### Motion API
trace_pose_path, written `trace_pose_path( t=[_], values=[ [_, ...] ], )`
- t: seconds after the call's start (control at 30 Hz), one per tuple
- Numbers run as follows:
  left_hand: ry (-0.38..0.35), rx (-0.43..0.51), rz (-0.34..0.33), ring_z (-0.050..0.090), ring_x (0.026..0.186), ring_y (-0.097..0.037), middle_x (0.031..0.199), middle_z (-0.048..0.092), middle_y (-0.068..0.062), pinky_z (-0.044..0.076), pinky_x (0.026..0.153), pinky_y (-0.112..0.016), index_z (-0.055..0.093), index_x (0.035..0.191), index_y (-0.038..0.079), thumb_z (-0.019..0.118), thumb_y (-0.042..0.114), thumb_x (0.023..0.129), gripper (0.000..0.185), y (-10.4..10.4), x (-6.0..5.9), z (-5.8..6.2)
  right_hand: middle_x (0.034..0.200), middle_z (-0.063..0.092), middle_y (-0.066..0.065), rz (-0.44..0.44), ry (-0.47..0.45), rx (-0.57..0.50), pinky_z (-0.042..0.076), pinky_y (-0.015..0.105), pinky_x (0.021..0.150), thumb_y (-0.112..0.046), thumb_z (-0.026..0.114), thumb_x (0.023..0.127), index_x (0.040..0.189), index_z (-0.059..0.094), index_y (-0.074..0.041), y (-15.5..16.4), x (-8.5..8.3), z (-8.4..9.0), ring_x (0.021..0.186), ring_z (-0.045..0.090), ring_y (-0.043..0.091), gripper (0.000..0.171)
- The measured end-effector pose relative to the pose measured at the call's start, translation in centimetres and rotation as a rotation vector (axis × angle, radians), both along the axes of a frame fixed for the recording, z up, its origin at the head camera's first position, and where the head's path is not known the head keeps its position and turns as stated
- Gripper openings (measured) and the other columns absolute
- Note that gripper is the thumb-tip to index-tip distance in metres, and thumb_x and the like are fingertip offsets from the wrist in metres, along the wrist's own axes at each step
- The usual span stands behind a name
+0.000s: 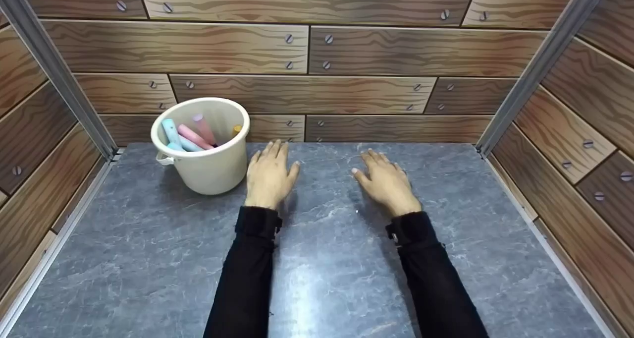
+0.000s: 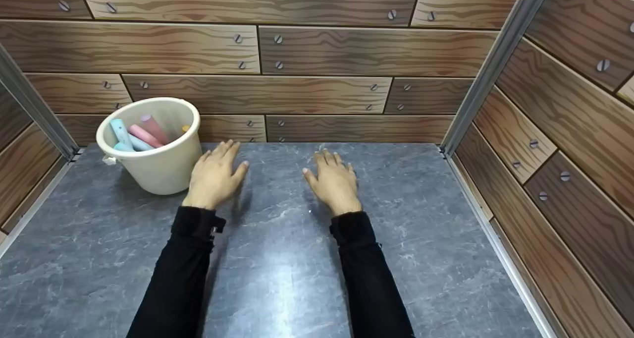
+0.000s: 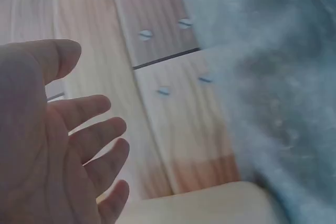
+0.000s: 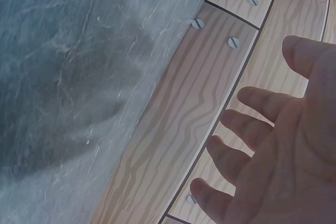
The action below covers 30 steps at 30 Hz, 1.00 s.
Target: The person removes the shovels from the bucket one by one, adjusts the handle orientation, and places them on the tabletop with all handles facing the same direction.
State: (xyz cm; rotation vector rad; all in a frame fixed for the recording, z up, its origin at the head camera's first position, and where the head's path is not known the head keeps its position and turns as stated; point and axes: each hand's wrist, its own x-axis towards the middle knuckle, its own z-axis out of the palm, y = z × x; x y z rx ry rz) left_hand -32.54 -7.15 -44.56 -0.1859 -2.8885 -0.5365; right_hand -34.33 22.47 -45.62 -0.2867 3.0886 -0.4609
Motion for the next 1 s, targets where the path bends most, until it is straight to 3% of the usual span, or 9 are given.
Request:
trace_pose_path(
  t=[0.33, 0.5, 0.7, 1.0],
  values=[
    [0.240, 0.131, 0.006, 0.044, 0.177, -0.036, 0.188, 0.048, -0.012, 0.035, 0.147, -0.060, 0.048, 0.179, 0.011, 0.055, 0.050, 0.122, 0.070, -2.4, 2.0, 4.7, 0.195, 0.028, 0.020, 0.003, 0.004, -0.004, 0.017, 0.077, 0.148, -0.051, 0.049, 0.124, 0.185, 0.034, -0.010, 0.1, -0.1, 0.2, 0.182, 0.028, 0.049, 0.075],
    [0.265, 0.190, 0.056, 0.042, 0.178, -0.039, 0.191, 0.042, -0.013, 0.031, 0.148, -0.065, 0.043, 0.182, 0.014, 0.052, 0.053, 0.122, 0.072, -4.9, 2.8, 6.1, 0.195, 0.027, 0.019, 0.005, 0.008, -0.004, 0.017, 0.077, 0.148, -0.053, 0.048, 0.124, 0.185, 0.033, -0.011, 0.0, 0.1, 0.2, 0.182, 0.027, 0.049, 0.076],
    [0.319, 0.256, 0.117, 0.039, 0.179, -0.041, 0.189, 0.044, -0.017, 0.026, 0.150, -0.065, 0.045, 0.180, 0.011, 0.055, 0.051, 0.121, 0.072, -8.0, 3.0, 6.4, 0.195, 0.026, 0.019, 0.010, 0.009, -0.011, 0.017, 0.077, 0.148, -0.052, 0.048, 0.123, 0.185, 0.033, -0.010, 0.0, 0.2, 0.2, 0.182, 0.027, 0.049, 0.076],
    [0.411, 0.360, 0.213, 0.051, 0.170, -0.045, 0.180, 0.056, -0.021, 0.038, 0.141, -0.071, 0.056, 0.172, 0.006, 0.065, 0.039, 0.117, 0.065, -13.6, 2.9, 5.1, 0.196, 0.025, 0.019, 0.015, 0.004, -0.020, 0.015, 0.077, 0.148, -0.053, 0.048, 0.123, 0.186, 0.030, -0.012, 0.0, 0.3, 0.4, 0.183, 0.024, 0.048, 0.077]
  ],
)
